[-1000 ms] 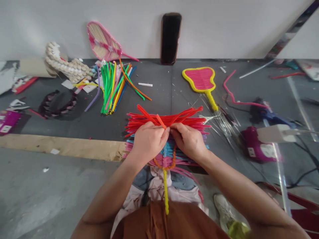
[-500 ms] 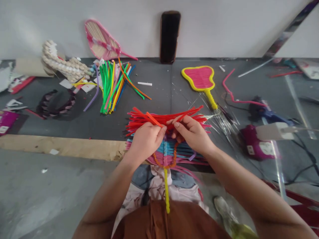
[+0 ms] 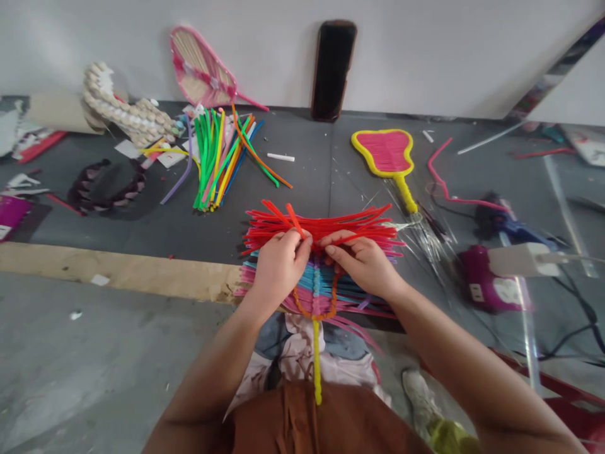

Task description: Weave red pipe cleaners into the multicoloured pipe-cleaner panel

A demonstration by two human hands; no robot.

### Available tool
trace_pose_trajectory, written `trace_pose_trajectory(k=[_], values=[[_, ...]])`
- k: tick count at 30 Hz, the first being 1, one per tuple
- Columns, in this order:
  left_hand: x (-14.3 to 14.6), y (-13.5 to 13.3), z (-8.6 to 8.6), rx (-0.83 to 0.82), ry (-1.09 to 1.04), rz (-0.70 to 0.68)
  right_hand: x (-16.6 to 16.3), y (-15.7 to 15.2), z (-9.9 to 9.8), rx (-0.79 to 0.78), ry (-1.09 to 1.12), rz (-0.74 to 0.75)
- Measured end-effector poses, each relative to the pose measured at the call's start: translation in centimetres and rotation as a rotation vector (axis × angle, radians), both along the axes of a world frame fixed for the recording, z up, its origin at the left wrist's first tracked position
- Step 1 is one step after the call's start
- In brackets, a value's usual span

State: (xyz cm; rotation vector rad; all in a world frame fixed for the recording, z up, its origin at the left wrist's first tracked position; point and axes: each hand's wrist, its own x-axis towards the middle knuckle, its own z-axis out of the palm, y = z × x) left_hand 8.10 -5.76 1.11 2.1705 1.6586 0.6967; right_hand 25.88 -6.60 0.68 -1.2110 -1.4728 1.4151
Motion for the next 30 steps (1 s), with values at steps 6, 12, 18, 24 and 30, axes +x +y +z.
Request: trace_pose_trajectory(k=[6, 12, 18, 24, 30], values=[[-0.2, -0.1, -0.5, -0.032, -0.101, 0.068, 0.3, -0.3, -0.4, 0.081, -0.091, 0.014], [-0.4, -0.2, -0.7, -0.043, -0.166, 0.108, 0.3, -0.3, 0.0, 0.234, -0.341, 0.048], [-1.6, -0.7, 0.5, 0.050, -0.249, 0.221, 0.0, -0.3, 0.1, 0.263, -0.354, 0.040], [-3.5, -3.8, 3.6, 0.768, -0.189, 0.228, 0.2, -0.4, -0.3, 0.168, -0.260, -0.003], [-1.7, -4.1, 2.5, 0.402, 0.185, -0.346, 0.0, -0.4, -0.7, 0.173, -0.189, -0.070]])
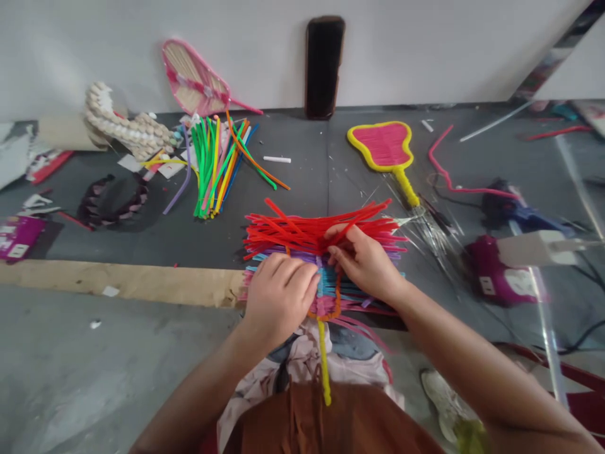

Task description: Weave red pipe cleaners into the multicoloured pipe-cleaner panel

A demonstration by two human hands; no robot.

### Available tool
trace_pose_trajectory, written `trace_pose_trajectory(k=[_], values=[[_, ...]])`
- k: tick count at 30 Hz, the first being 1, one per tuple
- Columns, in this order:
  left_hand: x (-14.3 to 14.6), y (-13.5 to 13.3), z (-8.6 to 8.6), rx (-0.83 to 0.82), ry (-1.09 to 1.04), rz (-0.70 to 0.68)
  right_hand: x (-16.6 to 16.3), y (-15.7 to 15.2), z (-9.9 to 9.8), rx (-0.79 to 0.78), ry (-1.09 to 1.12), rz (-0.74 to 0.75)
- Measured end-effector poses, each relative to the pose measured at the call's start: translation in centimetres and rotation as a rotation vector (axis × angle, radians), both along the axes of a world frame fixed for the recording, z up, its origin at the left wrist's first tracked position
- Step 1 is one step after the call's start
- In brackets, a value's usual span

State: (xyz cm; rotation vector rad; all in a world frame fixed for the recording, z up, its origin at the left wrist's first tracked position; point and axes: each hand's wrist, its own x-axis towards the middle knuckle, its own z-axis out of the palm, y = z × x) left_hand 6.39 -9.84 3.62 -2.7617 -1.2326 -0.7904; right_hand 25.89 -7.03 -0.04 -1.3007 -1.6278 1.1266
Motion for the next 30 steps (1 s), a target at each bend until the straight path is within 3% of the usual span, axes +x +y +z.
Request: trace_pose_trajectory(k=[5, 11, 20, 25, 30], values=[[0.9, 1.2, -2.6, -0.135, 0.122, 0.054, 0.0, -0.1, -0.1, 0.095, -0.014, -0.037], [0.7, 0.9, -3.2, -0.191, 0.131, 0.075, 0.9, -0.3, 0.6, 0.302, -0.277, -0.076], [1.0, 0.6, -3.6, -0.238, 0.176, 0.122, 1.5, -0.7, 1.2, 0.467, -0.562, 0.271], [1.0, 0.6, -3.5, -0.266, 0.160, 0.122, 1.0, -0.9, 1.2, 0.540, -0.765, 0.333], [1.2, 0.6, -3.3, -0.265, 0.217, 0.135, 0.9, -1.0, 0.6, 0.548, -0.829, 0.341]])
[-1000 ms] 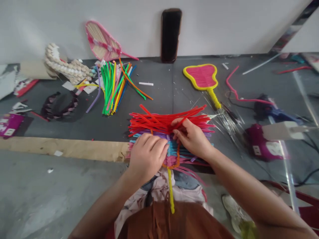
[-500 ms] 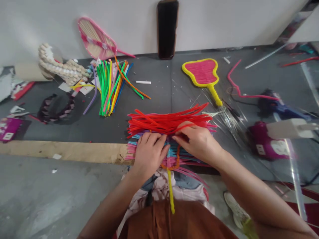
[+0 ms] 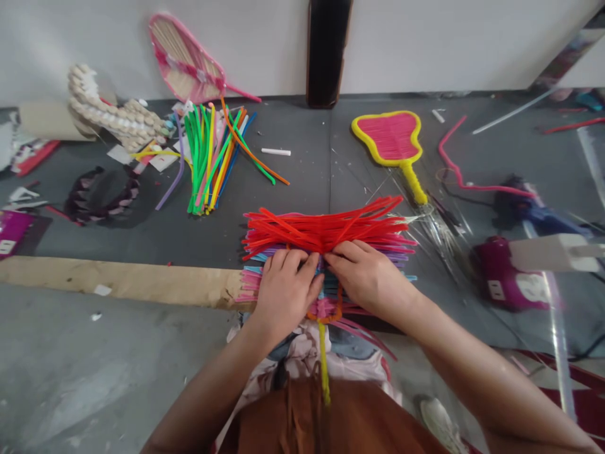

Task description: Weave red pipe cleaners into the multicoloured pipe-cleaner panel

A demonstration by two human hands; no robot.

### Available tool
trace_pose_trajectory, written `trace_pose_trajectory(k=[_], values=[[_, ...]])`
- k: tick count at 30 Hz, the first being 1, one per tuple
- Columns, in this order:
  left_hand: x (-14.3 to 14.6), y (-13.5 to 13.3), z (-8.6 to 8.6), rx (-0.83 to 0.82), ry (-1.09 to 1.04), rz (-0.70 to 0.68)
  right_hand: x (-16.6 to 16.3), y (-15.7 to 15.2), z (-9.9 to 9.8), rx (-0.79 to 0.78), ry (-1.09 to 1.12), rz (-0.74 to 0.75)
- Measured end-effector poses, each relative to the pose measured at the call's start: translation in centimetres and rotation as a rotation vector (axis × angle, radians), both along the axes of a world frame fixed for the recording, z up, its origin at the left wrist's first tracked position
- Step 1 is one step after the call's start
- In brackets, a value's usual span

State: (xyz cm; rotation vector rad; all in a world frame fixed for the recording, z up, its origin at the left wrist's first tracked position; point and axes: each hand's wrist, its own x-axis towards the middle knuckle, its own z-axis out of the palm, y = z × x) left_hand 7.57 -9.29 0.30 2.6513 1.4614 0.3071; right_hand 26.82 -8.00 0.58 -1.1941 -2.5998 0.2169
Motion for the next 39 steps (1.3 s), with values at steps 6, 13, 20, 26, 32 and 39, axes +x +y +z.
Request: trace_pose_trajectory(k=[6, 13, 20, 26, 32, 39], values=[[0.0, -0.1, -0.1, 0.057, -0.061, -0.021, 0.2, -0.5, 0.5, 0.005, 0.023, -0.024], [-0.5, -0.4, 1.0, 0.414, -0.054, -0.101, 0.5, -1.1, 2.6, 0.218, 0.091, 0.005], [-1.8, 0.8, 1.6, 0.345, 0.129, -0.270, -0.2, -1.5, 1.9, 0.339, -0.101, -0.119], [-2.4, 1.3, 1.5, 0.218, 0.183, -0.283, 0.0, -2.0, 0.4, 0.294, -0.102, -0.178], [-2.3, 1.6, 1.3, 0.153, 0.221, -0.288, 0.5, -2.0, -0.2, 0.188, -0.074, -0.177], [-2.5, 1.7, 1.2, 0.124, 0.220, -0.305, 0.8, -1.9, -0.8, 0.159, -0.006, -0.200]])
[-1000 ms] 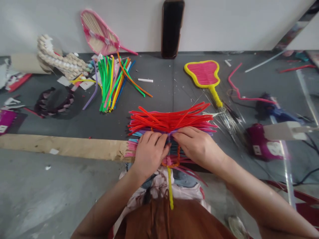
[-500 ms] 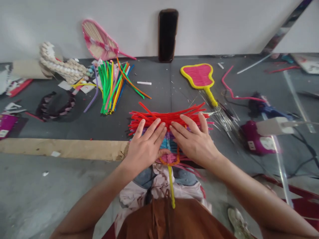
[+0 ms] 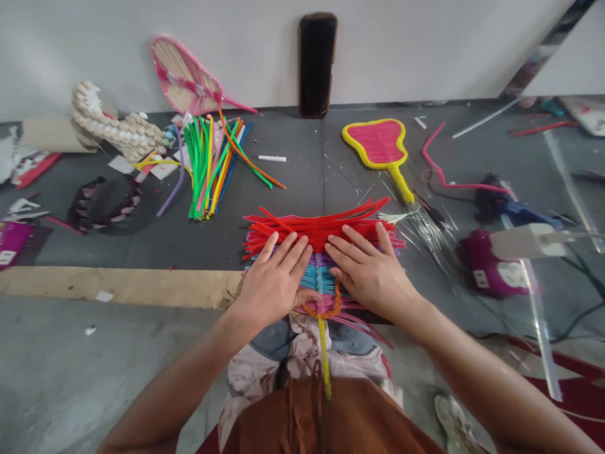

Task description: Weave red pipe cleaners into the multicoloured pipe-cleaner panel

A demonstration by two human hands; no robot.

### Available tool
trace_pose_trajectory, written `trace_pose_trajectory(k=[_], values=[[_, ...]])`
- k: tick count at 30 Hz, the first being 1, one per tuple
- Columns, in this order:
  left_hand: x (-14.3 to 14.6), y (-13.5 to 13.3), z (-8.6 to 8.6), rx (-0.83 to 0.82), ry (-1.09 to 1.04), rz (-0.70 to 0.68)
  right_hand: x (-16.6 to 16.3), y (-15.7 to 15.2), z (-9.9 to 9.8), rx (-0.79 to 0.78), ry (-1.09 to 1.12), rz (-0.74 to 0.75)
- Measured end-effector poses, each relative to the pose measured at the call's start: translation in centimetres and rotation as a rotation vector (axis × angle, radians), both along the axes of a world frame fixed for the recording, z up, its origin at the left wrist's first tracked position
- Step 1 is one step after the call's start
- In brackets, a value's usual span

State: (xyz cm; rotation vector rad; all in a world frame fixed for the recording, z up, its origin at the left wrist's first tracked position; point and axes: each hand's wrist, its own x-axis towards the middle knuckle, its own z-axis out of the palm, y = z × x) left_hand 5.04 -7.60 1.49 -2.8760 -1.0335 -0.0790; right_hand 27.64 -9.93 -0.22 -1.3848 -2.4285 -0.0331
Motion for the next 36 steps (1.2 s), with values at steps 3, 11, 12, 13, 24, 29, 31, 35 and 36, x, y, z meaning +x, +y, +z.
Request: trace_pose_trajectory(k=[3, 11, 12, 13, 24, 29, 31, 35, 36], values=[[0.2, 0.5, 0.4, 0.036, -0.037, -0.019, -0.1, 0.6, 0.6, 0.005, 0.001, 0.001], [2.3, 2.5, 0.9, 0.187, -0.274, -0.024, -1.0, 3.5, 2.4, 0.016, -0.072, 0.013], [2.4, 2.6, 0.7, 0.193, -0.278, -0.032, -1.0, 3.7, 2.3, 0.029, -0.067, 0.017], [2.4, 2.7, 0.6, 0.196, -0.276, -0.039, -1.0, 3.9, 2.2, 0.042, -0.061, 0.025], [2.2, 3.0, -0.1, 0.142, -0.211, -0.012, -0.6, 4.0, 1.2, -0.004, -0.048, 0.032], [1.7, 2.9, -0.5, 0.098, -0.218, -0.030, -0.5, 4.1, 1.0, -0.032, -0.016, 0.025], [1.3, 2.8, -0.6, 0.096, -0.203, -0.055, -0.4, 4.2, 0.8, -0.039, 0.004, 0.031], [0.5, 2.5, -0.6, 0.073, -0.137, -0.114, -0.3, 4.3, 0.8, -0.047, 0.025, 0.035], [0.3, 2.5, -0.6, 0.060, -0.122, -0.128, -0.3, 4.3, 0.8, -0.048, 0.025, 0.035]])
